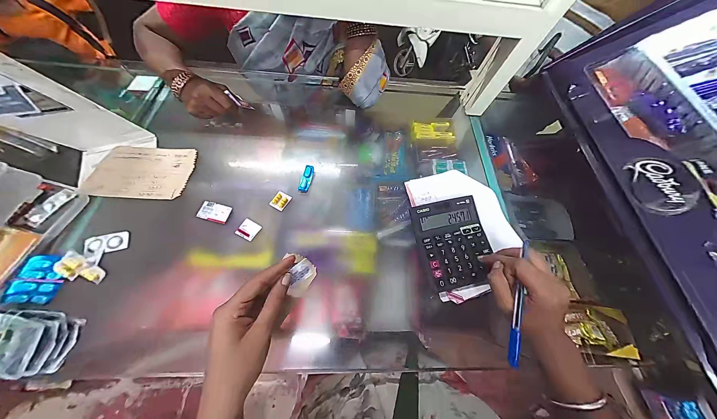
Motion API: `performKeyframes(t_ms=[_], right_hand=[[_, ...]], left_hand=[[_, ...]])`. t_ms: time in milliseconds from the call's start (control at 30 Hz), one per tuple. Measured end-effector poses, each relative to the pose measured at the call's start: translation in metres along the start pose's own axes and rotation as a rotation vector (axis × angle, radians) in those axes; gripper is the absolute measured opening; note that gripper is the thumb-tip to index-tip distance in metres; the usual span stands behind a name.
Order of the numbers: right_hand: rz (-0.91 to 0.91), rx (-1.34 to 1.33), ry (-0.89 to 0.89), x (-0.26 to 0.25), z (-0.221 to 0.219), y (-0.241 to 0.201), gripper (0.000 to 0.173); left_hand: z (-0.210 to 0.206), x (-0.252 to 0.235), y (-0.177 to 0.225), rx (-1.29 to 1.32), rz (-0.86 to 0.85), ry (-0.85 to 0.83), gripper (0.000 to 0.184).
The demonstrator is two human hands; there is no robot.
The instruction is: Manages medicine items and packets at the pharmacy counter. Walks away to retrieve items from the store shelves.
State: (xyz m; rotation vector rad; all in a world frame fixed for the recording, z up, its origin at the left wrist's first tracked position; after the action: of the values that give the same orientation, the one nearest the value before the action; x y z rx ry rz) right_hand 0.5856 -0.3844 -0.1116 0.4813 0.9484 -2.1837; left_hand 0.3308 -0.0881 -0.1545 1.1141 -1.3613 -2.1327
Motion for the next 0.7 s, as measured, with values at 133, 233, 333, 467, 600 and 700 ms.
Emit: performKeyframes(t_ms=[133,233,333,467,600,700], right_hand=[[0.03,0.033,0.034,-0.002,-0.005,-0.006,0.023],[0.036,0.059,0.058,-0.002,-0.005,-0.003,0.022],[0.061,0.055,0.061,0.0,-0.004,-0.005,0.021],[0.063,0.05,0.109,0.0,0.001,-0.004,0.021],[0.039,0.074,0.086,-0.001,0.0,-0.003,0.025],[0.041,0.054,0.056,0.0,-0.003,-0.003,0.027]], left_hand=[[-0.024,0.0,0.005,0.113,0.023,-0.059,0.028],[-0.037,0.003,0.008,0.192,0.033,-0.103,0.028],[-0.038,0.005,0.008,0.222,0.043,-0.114,0.028],[-0.044,0.006,0.011,0.243,0.054,-0.118,0.028],[-0.055,0.008,0.018,0.282,0.069,-0.143,0.028],[-0.064,0.005,0.025,0.315,0.095,-0.175,0.028]])
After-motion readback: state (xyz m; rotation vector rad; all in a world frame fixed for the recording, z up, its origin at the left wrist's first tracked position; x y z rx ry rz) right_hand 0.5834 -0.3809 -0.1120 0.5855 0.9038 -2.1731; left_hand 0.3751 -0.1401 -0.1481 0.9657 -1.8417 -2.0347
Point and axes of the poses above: each hand's wrist, its own x-axis away from the middle knuckle, its own z-axis out of the back of the hand, y = z × x, the point moved 10 cm from there along -x, towards the middle knuckle, and after that the axes turned 14 degrees about -z, right-handed, at the moved point
